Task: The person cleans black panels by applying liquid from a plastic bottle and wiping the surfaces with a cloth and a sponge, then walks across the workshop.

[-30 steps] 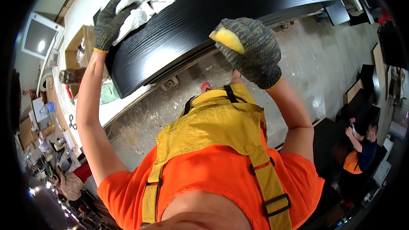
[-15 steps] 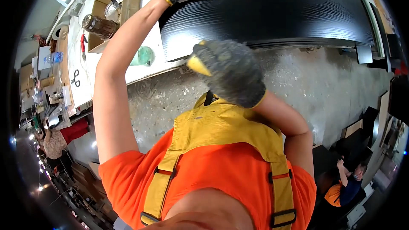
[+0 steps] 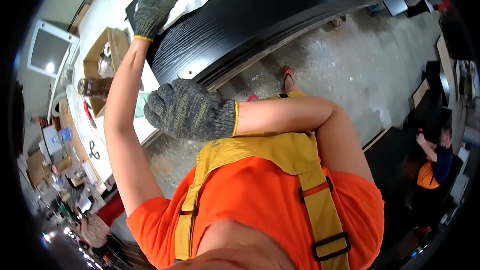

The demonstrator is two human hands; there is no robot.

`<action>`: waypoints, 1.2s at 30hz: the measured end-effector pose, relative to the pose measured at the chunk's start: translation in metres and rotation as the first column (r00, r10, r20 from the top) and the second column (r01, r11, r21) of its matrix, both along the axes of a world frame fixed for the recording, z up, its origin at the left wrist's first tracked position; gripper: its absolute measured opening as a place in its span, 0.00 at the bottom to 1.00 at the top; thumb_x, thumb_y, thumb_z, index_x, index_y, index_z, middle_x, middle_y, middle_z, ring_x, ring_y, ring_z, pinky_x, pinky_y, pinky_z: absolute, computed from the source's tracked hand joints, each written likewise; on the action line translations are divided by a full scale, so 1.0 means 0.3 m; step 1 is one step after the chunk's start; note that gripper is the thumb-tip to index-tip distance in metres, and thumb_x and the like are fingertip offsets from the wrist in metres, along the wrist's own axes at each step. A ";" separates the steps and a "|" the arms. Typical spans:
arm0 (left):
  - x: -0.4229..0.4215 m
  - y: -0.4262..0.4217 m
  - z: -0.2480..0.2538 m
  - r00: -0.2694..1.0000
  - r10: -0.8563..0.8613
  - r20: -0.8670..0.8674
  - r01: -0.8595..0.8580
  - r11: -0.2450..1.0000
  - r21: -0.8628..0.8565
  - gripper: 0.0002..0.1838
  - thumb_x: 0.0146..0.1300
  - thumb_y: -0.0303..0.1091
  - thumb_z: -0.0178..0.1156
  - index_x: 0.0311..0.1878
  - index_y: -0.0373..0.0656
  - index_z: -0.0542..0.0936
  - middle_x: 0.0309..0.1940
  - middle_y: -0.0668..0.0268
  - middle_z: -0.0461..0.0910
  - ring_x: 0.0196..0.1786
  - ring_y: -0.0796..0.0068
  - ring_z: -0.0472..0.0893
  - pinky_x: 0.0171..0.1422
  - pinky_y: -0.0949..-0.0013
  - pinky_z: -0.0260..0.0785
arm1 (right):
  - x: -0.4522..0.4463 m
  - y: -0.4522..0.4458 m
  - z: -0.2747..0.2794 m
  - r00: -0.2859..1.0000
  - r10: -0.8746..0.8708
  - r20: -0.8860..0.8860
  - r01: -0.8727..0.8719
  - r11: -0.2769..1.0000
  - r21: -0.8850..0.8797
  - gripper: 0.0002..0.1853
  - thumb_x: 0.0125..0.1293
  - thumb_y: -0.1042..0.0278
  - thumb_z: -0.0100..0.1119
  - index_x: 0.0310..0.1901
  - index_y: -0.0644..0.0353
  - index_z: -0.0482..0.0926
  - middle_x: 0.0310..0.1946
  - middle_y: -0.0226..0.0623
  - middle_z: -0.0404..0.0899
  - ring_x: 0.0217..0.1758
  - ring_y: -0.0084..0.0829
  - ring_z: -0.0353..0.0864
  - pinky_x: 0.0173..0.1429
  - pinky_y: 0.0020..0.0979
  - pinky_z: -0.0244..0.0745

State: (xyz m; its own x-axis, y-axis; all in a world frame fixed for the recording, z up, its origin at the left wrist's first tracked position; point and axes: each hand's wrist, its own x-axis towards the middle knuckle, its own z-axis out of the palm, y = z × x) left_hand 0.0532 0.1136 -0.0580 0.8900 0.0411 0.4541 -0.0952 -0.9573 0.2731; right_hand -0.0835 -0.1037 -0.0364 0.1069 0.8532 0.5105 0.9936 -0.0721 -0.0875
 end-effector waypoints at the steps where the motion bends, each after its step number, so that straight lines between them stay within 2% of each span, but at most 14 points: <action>1: 0.003 0.005 0.000 1.000 -0.007 -0.016 0.007 1.000 -0.018 0.31 0.58 0.54 0.63 0.60 0.46 0.75 0.55 0.55 0.78 0.57 0.57 0.78 0.61 0.61 0.68 | 0.009 -0.009 0.006 0.999 -0.033 0.013 0.034 0.996 -0.086 0.18 0.60 0.58 0.54 0.49 0.56 0.75 0.42 0.37 0.74 0.38 0.34 0.75 0.35 0.36 0.69; 5: -0.018 -0.028 0.022 0.999 -0.042 0.003 0.042 0.996 -0.081 0.30 0.57 0.51 0.65 0.59 0.45 0.75 0.55 0.54 0.78 0.58 0.56 0.77 0.62 0.62 0.67 | 0.084 -0.072 -0.015 0.983 -0.123 0.139 0.106 0.986 0.125 0.10 0.58 0.62 0.51 0.36 0.59 0.72 0.28 0.35 0.70 0.34 0.32 0.73 0.28 0.34 0.66; 6: -0.012 -0.027 0.026 0.999 -0.036 -0.024 0.033 0.995 -0.097 0.30 0.57 0.52 0.65 0.60 0.45 0.75 0.55 0.55 0.78 0.57 0.56 0.77 0.62 0.62 0.67 | 0.121 -0.118 -0.009 0.996 -0.086 -0.010 0.086 0.981 0.176 0.12 0.61 0.59 0.50 0.40 0.59 0.72 0.32 0.36 0.71 0.37 0.32 0.73 0.31 0.35 0.68; 9: -0.003 -0.025 0.019 0.997 0.031 -0.066 -0.036 0.997 -0.071 0.30 0.56 0.51 0.66 0.60 0.46 0.76 0.53 0.54 0.79 0.54 0.58 0.79 0.59 0.63 0.69 | 0.321 -0.372 -0.044 0.899 -0.436 0.031 0.430 0.895 0.116 0.22 0.53 0.60 0.63 0.48 0.59 0.74 0.39 0.40 0.75 0.38 0.36 0.76 0.42 0.41 0.73; 14: 0.008 -0.016 0.005 0.997 0.052 -0.051 -0.058 0.992 -0.113 0.29 0.54 0.47 0.68 0.58 0.47 0.77 0.46 0.58 0.83 0.47 0.64 0.83 0.55 0.65 0.72 | 0.669 -0.756 -0.063 0.613 -0.752 0.241 0.720 0.658 0.222 0.21 0.58 0.56 0.64 0.52 0.55 0.77 0.44 0.36 0.80 0.48 0.35 0.79 0.56 0.36 0.73; 17: -0.006 -0.095 0.064 0.996 0.084 -0.027 -0.087 0.985 -0.150 0.27 0.53 0.46 0.71 0.54 0.45 0.80 0.44 0.58 0.84 0.46 0.66 0.83 0.53 0.66 0.73 | 0.719 -0.834 -0.011 0.462 -0.881 0.102 0.874 0.472 0.113 0.24 0.57 0.56 0.65 0.54 0.54 0.77 0.51 0.38 0.78 0.58 0.38 0.74 0.64 0.38 0.67; 20: -0.001 -0.089 0.052 0.994 0.110 -0.014 -0.111 0.983 -0.143 0.26 0.53 0.42 0.71 0.54 0.40 0.79 0.43 0.55 0.84 0.45 0.66 0.83 0.53 0.65 0.73 | 0.664 -0.780 -0.134 0.744 -0.660 0.104 0.586 0.719 0.373 0.25 0.60 0.54 0.62 0.55 0.56 0.73 0.47 0.37 0.78 0.48 0.36 0.78 0.55 0.36 0.73; 24: 0.008 -0.075 0.037 0.998 0.045 -0.051 -0.057 0.962 -0.269 0.22 0.55 0.34 0.69 0.53 0.38 0.79 0.48 0.58 0.82 0.51 0.65 0.80 0.59 0.66 0.70 | 0.424 -0.547 -0.079 0.864 -0.493 0.100 0.463 0.858 0.223 0.23 0.57 0.58 0.56 0.54 0.56 0.74 0.49 0.40 0.75 0.43 0.34 0.76 0.43 0.40 0.75; 25: 0.007 -0.081 0.041 0.997 0.045 -0.060 -0.062 0.948 -0.314 0.22 0.55 0.33 0.69 0.53 0.37 0.79 0.48 0.56 0.81 0.51 0.65 0.80 0.59 0.66 0.69 | 0.402 -0.526 -0.064 0.866 -0.500 -0.003 0.500 0.866 -0.010 0.29 0.55 0.54 0.62 0.59 0.51 0.71 0.58 0.33 0.71 0.58 0.36 0.73 0.58 0.38 0.70; 29: -0.018 -0.141 0.075 0.998 0.002 -0.062 -0.025 0.926 -0.377 0.20 0.60 0.32 0.61 0.55 0.35 0.77 0.48 0.55 0.80 0.51 0.64 0.78 0.60 0.64 0.66 | 0.556 -0.633 -0.082 0.814 -0.574 -0.089 0.578 0.816 0.023 0.29 0.56 0.56 0.61 0.61 0.50 0.70 0.57 0.35 0.71 0.58 0.38 0.72 0.62 0.39 0.68; 30: -0.031 -0.159 0.091 0.996 -0.004 -0.090 -0.024 0.952 -0.307 0.20 0.60 0.30 0.61 0.56 0.36 0.77 0.50 0.55 0.80 0.53 0.63 0.77 0.63 0.63 0.63 | 0.629 -0.687 -0.087 0.818 -0.572 -0.062 0.573 0.800 0.177 0.24 0.55 0.56 0.61 0.54 0.52 0.73 0.45 0.37 0.75 0.47 0.36 0.77 0.49 0.40 0.73; 34: -0.065 -0.290 0.137 0.961 -0.248 -0.124 0.146 0.833 -0.534 0.24 0.56 0.34 0.63 0.57 0.37 0.77 0.54 0.56 0.78 0.59 0.61 0.75 0.67 0.59 0.61 | 0.898 -0.964 -0.115 0.510 -0.845 0.160 0.831 0.532 0.161 0.29 0.57 0.53 0.65 0.60 0.53 0.72 0.53 0.38 0.77 0.57 0.37 0.75 0.63 0.37 0.68; 35: -0.068 -0.315 0.131 0.938 -0.324 -0.121 0.178 0.752 -0.635 0.25 0.55 0.37 0.64 0.57 0.38 0.77 0.56 0.57 0.77 0.61 0.60 0.74 0.69 0.58 0.60 | 0.962 -1.034 -0.115 0.446 -0.883 0.147 0.875 0.465 0.134 0.31 0.55 0.54 0.67 0.60 0.54 0.72 0.53 0.39 0.76 0.58 0.37 0.75 0.62 0.37 0.69; 36: -0.059 -0.345 0.131 0.906 -0.400 -0.138 0.247 0.764 -0.595 0.25 0.55 0.37 0.65 0.56 0.38 0.77 0.55 0.57 0.77 0.61 0.60 0.73 0.69 0.58 0.60 | 1.004 -1.051 -0.061 0.415 -0.901 0.130 0.871 0.434 0.231 0.22 0.55 0.52 0.63 0.48 0.54 0.77 0.42 0.40 0.79 0.44 0.39 0.78 0.49 0.37 0.70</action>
State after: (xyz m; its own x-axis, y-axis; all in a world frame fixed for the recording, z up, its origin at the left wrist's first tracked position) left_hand 0.0354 0.0103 -0.0187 0.9725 -0.0952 0.2126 -0.2291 -0.5556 0.7993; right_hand 0.2178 -0.4189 -0.0546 0.6519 0.2829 0.7036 0.3726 -0.9276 0.0278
